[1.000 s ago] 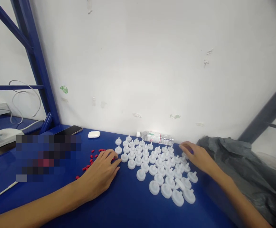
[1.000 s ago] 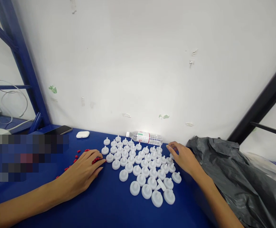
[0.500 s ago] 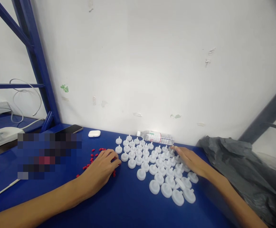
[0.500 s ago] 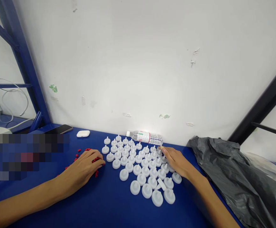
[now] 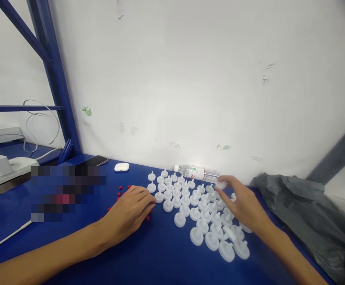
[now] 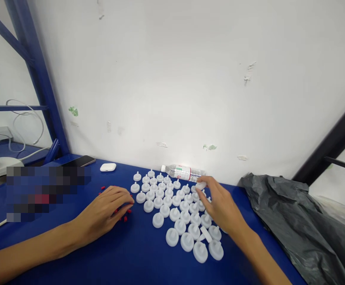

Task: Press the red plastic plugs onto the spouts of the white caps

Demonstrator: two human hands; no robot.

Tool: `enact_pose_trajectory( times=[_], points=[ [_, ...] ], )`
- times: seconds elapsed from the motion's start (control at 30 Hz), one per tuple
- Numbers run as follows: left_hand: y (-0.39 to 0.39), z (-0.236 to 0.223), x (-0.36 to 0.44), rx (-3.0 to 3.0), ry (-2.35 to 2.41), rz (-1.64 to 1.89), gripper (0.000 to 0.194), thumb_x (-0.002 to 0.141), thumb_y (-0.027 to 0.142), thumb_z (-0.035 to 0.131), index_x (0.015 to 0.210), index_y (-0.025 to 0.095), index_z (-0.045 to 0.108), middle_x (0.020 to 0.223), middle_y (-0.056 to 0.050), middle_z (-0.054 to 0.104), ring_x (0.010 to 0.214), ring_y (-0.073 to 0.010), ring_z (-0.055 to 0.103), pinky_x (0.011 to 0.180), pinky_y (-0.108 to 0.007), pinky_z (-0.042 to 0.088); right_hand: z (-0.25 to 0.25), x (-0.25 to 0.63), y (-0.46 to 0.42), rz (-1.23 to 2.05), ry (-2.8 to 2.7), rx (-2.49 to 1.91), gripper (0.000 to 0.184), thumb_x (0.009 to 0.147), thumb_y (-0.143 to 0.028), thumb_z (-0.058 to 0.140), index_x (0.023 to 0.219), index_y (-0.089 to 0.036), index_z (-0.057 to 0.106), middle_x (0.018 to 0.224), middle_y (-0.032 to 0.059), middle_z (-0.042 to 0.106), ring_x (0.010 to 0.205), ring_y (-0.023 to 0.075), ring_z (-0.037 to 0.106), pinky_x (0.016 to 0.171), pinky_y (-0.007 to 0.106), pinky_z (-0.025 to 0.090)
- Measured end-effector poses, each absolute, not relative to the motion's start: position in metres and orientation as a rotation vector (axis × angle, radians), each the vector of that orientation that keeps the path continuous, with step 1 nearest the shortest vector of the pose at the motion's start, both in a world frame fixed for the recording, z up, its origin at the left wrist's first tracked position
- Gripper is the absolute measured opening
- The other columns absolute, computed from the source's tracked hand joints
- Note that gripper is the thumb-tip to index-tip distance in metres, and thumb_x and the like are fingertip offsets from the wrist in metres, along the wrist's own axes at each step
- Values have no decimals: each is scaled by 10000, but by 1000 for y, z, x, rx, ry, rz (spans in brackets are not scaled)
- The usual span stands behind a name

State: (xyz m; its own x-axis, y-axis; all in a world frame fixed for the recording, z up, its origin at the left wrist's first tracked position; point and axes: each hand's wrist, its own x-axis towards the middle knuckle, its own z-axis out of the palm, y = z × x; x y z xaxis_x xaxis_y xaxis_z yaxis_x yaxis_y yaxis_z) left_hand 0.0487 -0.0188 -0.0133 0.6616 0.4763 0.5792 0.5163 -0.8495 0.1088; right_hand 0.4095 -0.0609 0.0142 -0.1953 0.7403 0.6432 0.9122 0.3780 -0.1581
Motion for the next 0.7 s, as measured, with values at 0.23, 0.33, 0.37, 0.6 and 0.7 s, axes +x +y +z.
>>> enact_pose_trajectory(
  times=[0.23,0.33,0.37,0.6,0.7],
  points=[
    [-38,-7,56,-2865,-574,-1281,164,1008,174,555,1140,212,645,973,-40,720,910,-174,618,816,-306,498,7,328,-95,-249,-2232,-899,218,999,-183,526,1208,-225,484,1215,99,692,1115,194,687,905,336,607],
    [-47,-5,59,-2874,-483,-1321,193,1000,145,563,1165,201,646,966,-48,723,902,-171,616,810,-309,505,3,310,-105,-197,-2271,-804,198,990,-147,545,1174,-208,502,1250,105,691,1144,177,671,962,320,587],
    [-50,-4,60,-2873,-458,-1331,200,996,137,567,1168,196,648,965,-51,724,901,-170,616,813,-312,508,1,306,-107,-192,-2273,-781,193,987,-140,553,1164,-199,506,1253,110,691,1146,174,670,971,312,583],
    [-55,-8,60,-2842,-525,-1291,181,988,188,596,1163,183,639,945,-47,719,883,-179,617,812,-316,511,0,299,-111,-103,-2267,-738,143,1002,-147,541,1141,-168,516,1193,112,718,1153,156,662,992,274,564],
    [-55,-10,61,-2855,-566,-1190,118,1005,185,560,1090,179,642,906,-42,704,875,-183,601,812,-325,503,0,297,-111,-94,-2263,-742,67,1012,-160,527,1076,-171,512,1143,117,734,1160,149,659,993,251,556]
  ],
)
